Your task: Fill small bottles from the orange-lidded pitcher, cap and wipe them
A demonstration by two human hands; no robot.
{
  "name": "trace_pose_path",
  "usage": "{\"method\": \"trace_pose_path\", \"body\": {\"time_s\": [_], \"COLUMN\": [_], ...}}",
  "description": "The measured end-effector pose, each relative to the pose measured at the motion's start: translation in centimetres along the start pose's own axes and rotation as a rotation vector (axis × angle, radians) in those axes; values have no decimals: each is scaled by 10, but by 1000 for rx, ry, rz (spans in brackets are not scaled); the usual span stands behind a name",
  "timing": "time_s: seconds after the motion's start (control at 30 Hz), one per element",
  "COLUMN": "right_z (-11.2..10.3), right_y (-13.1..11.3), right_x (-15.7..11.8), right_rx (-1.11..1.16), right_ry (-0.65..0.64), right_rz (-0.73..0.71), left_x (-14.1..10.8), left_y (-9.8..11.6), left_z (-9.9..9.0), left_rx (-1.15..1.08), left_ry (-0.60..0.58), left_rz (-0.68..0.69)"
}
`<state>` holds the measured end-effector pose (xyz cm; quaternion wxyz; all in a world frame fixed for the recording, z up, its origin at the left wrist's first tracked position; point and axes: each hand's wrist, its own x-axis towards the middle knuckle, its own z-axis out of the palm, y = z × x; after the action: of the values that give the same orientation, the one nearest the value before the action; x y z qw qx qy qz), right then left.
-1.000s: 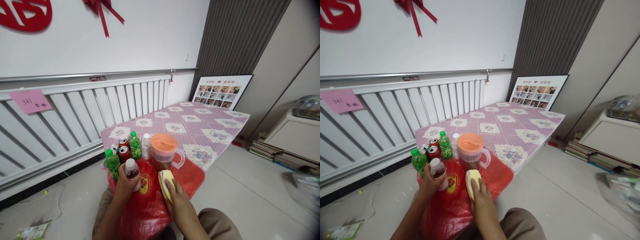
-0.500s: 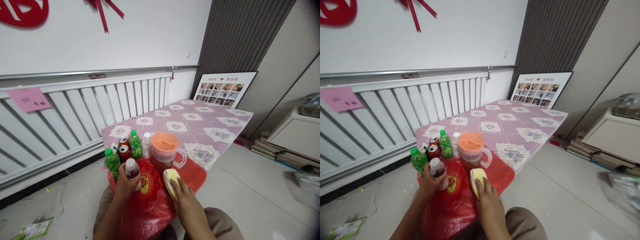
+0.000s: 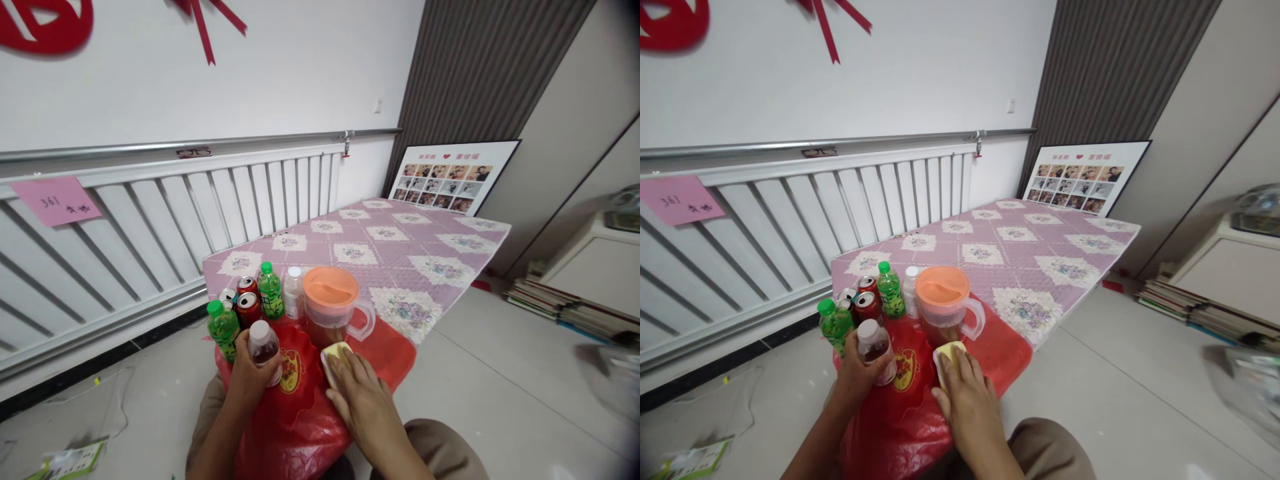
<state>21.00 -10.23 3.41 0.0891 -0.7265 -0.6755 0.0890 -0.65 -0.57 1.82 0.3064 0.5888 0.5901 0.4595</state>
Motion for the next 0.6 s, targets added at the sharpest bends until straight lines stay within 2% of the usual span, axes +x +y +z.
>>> {"method": "trace_pose_path", "body": {"time_s": [0.13, 0.23, 0.6], "right_z": [23, 35, 22], "right_y": [-3, -5, -8], "right_x": [5, 5, 5], "right_rx": [-27, -57, -46], "right_ry": [-83, -93, -123], "right_rz": [1, 17, 42], "left_x": [0, 0, 0], "left_y": [-5, -7, -6], "left_z": [1, 2, 3], "left_rx": [5, 23, -7], "left_ry": [-10, -15, -10], "left_rz": [-11, 6, 17]}}
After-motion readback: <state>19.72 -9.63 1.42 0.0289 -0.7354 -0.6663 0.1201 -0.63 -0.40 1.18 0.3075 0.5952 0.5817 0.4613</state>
